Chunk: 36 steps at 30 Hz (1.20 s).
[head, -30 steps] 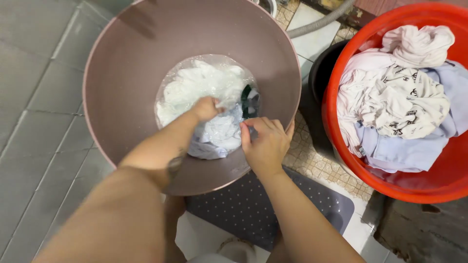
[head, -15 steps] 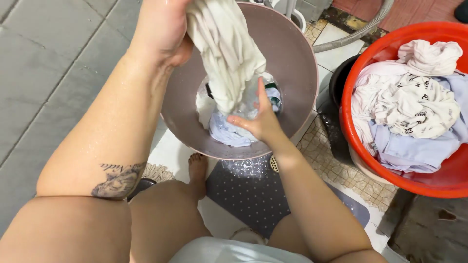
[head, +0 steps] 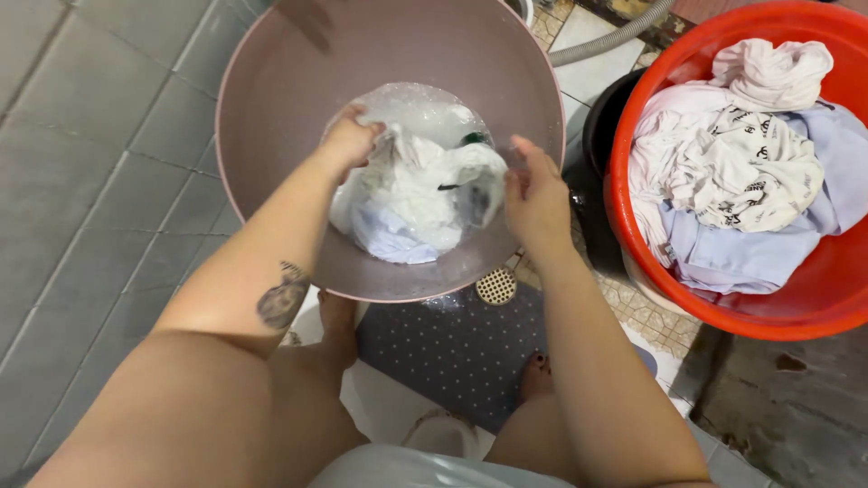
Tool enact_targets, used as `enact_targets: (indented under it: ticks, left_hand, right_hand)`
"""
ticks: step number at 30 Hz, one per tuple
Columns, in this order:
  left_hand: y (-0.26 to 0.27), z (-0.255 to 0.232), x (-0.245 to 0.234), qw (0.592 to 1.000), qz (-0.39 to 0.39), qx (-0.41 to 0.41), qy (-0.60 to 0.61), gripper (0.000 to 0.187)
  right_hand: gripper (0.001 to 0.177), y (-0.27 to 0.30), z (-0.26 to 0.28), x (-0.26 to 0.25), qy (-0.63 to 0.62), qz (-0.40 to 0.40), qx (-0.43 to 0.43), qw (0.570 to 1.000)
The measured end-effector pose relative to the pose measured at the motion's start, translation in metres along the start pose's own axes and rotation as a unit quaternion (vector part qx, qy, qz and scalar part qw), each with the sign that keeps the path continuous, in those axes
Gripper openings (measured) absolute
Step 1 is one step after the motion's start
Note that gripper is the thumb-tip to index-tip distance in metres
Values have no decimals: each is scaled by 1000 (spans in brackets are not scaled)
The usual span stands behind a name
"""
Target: The person washes clothes by hand in a brown basin filled with soapy water. They repeatedly submerge, scrub, and wring out various light-colored garments, then transfer them to a red basin. The person also briefly handles a small blue packet from the basin.
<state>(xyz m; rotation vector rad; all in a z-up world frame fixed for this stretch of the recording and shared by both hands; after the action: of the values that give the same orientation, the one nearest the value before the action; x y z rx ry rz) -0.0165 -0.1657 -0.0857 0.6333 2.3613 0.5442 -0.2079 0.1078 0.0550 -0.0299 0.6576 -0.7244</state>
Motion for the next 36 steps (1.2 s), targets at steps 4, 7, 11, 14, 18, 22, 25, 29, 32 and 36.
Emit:
enact_targets:
  ticks: [4, 7, 11, 14, 18, 22, 25, 29, 32, 36]
  left_hand:
    - [-54, 57, 118, 982, 180, -26, -53, 28]
    - [-70, 77, 172, 952, 136, 51, -270, 36]
    - [-49, 130, 204, 959, -1, 46, -278, 60]
    - [-63, 166, 227, 925, 72, 36, -370, 66]
    - [-105, 172, 215, 890, 175, 32, -419, 74]
    - [-98, 133, 190, 907, 184, 77, -371, 83]
    - [-43, 82, 142, 960, 127, 106, -227, 75]
    - [48, -18, 58, 993, 63, 93, 39, 49]
    - [135, -51, 47, 975, 145, 76, 151, 48]
    - [185, -31, 39, 955, 190, 56, 221, 54]
  right_hand:
    - [20, 13, 16, 9, 105, 16, -62, 992]
    - [11, 14, 26, 12, 155, 16, -78, 985]
    - [6, 8, 31, 13, 164, 6, -71, 984]
    - [7, 4, 31, 14, 162, -3, -59, 985]
    - [7, 2, 33, 16, 178, -4, -52, 983]
    - [7, 2, 32, 15, 176, -10, -62, 982]
    - [7, 3, 31, 19, 194, 7, -63, 979]
    - [27, 8, 5, 35, 275, 153, 19, 949]
    - [47, 18, -34, 78, -300, 185, 376, 857]
    - [35, 36, -56, 109, -172, 229, 322, 902]
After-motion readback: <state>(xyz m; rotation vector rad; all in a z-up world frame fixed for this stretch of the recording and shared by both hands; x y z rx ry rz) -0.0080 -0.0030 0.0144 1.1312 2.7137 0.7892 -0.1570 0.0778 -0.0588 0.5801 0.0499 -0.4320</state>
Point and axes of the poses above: each hand's wrist, its own y-axis away from the middle knuckle, its own x-axis out of the palm, z = x × y, the point moved 5 cm from there along -y, towards the middle knuckle, and after that the axes turned 1 degree about -z, right-handed, at the moved point
